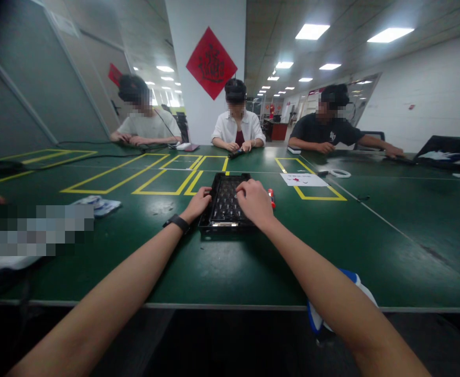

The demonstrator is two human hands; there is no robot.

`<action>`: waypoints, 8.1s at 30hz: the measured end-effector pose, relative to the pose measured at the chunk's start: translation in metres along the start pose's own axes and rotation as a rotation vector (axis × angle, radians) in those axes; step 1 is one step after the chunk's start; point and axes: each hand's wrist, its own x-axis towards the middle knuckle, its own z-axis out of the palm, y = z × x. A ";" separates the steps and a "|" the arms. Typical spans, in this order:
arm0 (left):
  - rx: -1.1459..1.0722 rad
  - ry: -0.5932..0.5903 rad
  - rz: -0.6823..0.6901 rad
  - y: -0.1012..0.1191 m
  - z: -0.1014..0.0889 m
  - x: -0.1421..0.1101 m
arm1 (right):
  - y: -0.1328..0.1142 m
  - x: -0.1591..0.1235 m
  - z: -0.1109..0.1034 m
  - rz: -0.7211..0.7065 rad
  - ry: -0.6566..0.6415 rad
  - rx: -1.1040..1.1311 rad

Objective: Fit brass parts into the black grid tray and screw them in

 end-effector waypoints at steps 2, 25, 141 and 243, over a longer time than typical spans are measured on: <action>-0.009 -0.002 -0.014 0.001 0.000 0.000 | 0.026 0.006 -0.006 0.193 -0.021 -0.215; -0.136 0.155 0.205 0.031 0.001 -0.042 | -0.004 0.008 0.015 0.464 -0.096 1.531; 0.031 -0.307 0.498 0.057 -0.016 -0.061 | -0.013 -0.006 0.032 0.279 -0.126 1.463; -0.127 -0.306 0.392 0.060 -0.017 -0.067 | -0.016 -0.003 0.031 0.380 -0.063 1.563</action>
